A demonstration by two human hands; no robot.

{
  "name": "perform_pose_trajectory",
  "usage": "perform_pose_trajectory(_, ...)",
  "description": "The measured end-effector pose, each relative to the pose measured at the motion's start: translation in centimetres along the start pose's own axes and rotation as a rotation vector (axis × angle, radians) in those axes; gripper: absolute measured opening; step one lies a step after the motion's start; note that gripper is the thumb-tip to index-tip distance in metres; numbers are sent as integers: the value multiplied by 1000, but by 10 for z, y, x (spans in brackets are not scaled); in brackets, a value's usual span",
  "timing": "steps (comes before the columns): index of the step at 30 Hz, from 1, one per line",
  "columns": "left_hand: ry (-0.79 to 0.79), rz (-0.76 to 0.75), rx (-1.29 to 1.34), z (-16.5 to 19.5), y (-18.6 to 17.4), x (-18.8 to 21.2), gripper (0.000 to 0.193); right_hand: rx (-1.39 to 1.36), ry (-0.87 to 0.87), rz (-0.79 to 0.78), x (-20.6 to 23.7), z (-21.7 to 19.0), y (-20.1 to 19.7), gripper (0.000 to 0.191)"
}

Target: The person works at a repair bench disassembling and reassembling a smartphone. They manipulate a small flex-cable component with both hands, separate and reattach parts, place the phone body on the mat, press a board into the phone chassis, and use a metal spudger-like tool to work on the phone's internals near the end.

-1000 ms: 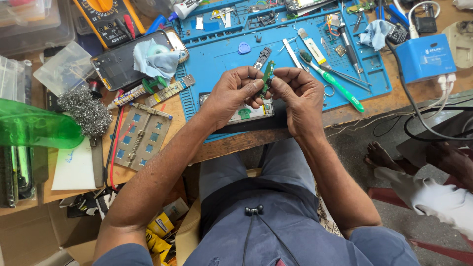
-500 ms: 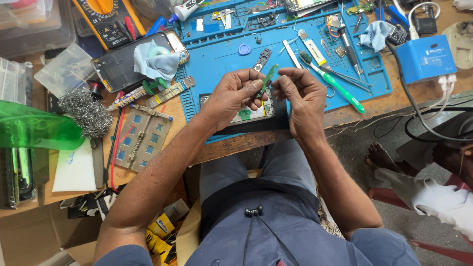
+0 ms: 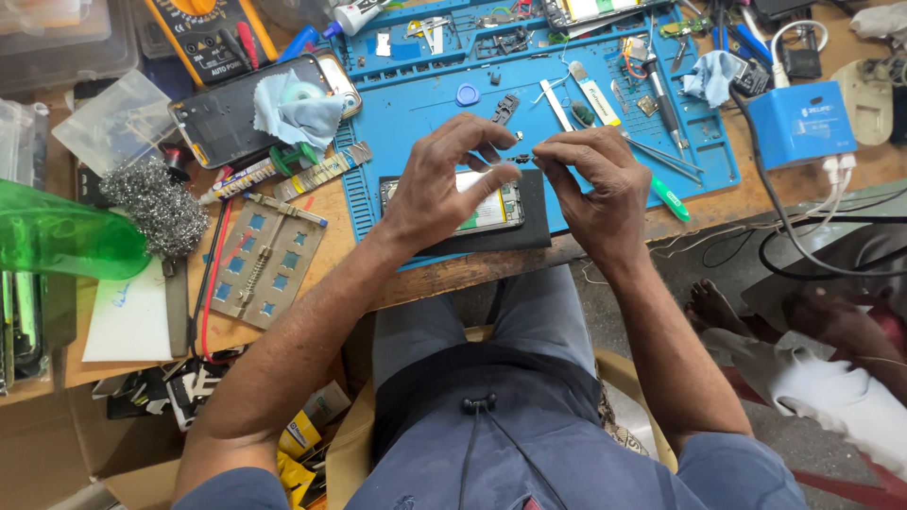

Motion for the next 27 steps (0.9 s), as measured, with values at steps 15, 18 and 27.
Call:
perform_pose_trajectory(15, -145, 9, 12, 3, 1, -3, 15, 188, -264, -27, 5, 4, -5, 34)
perform_pose_trajectory(18, -170, 9, 36, 3, 3, -2, 16, 178, -280, -53, 5, 5, -8, 35)
perform_pose_trajectory(27, -136, 12, 43, 2, 4, 0, 15, 92, -126, -69, 10, 7, -7, 34)
Point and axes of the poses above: each hand's wrist, its own x-axis away from the middle knuckle, its own y-axis out of the palm, z = x × y, the point moved 1 cm from there along -x, towards the middle knuckle, and after that the axes turned 14 degrees about y, right-handed, at the moved point
